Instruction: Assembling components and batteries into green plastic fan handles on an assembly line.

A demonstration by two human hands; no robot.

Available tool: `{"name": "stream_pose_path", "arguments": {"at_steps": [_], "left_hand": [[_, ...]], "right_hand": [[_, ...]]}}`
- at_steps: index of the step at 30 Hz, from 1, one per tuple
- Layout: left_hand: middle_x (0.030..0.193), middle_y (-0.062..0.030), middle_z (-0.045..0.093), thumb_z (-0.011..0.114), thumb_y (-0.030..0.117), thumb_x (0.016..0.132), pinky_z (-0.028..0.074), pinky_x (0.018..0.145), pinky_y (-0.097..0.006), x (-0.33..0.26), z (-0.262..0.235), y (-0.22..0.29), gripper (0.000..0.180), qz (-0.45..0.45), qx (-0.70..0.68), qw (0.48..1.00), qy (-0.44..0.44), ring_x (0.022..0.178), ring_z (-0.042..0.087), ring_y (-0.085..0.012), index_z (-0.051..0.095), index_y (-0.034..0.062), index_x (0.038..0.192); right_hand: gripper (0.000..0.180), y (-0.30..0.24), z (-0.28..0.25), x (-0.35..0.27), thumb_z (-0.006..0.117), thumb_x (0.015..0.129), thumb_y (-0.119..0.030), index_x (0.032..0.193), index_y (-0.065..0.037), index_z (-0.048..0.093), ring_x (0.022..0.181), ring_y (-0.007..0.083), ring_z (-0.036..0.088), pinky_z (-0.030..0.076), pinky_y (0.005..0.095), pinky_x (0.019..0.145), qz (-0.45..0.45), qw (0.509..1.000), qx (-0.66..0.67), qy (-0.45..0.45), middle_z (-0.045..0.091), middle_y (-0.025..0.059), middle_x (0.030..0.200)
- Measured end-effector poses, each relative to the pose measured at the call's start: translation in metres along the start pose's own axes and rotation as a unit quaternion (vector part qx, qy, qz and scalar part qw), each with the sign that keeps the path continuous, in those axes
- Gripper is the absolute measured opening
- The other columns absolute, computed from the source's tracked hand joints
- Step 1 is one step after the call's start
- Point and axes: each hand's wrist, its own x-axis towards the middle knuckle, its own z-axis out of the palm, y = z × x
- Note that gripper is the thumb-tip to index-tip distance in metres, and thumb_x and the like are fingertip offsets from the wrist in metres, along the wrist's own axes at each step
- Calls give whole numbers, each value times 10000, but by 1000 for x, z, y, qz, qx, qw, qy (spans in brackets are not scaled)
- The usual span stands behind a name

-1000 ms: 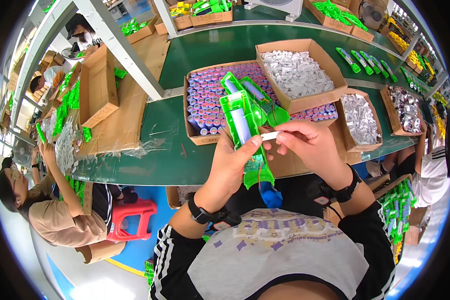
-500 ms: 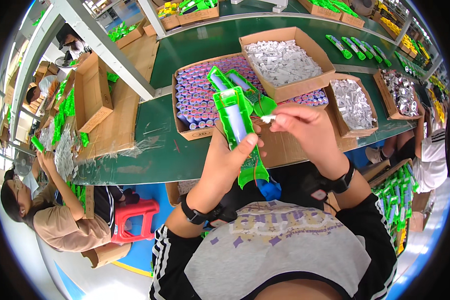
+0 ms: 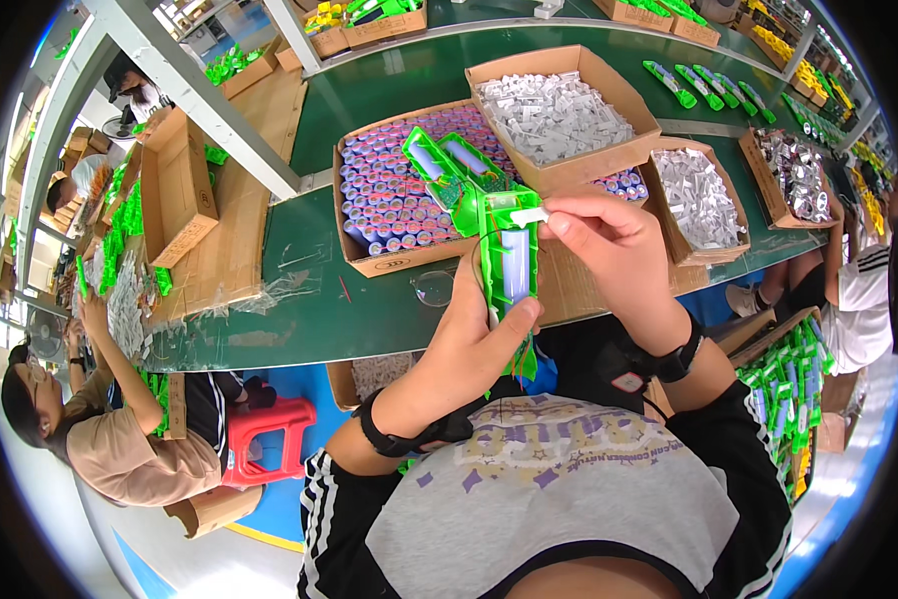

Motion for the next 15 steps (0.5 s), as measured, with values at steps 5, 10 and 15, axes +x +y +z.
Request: {"name": "stream_pose_path", "arguments": {"at_steps": [5, 10, 15], "left_hand": [[1027, -92, 447, 450, 58, 841, 469, 712, -297, 1, -1, -2, 456, -5, 20, 1000, -11, 832, 516, -141, 221, 54, 1235], [1018, -92, 447, 447, 53, 842, 477, 701, -308, 0, 1, 1, 457, -17, -7, 1000, -12, 826, 519, -144, 218, 59, 1237], [1010, -91, 447, 442, 41, 841, 482, 688, -317, 1, 0, -1, 469, -25, -22, 999, -16, 820, 519, -149, 209, 64, 1247]], "right_hand": [[137, 6, 4, 1, 562, 793, 1, 927, 13, 590, 854, 110, 553, 460, 214, 739, -140, 985, -103, 11, 570, 61, 920], [125, 6, 3, 2, 567, 794, -9, 913, 17, 594, 829, 99, 551, 452, 212, 722, -119, 987, -109, 24, 574, 57, 903], [126, 8, 5, 4, 575, 780, 13, 903, 14, 604, 774, 124, 569, 468, 231, 697, -140, 983, -111, 42, 580, 81, 895]]}}
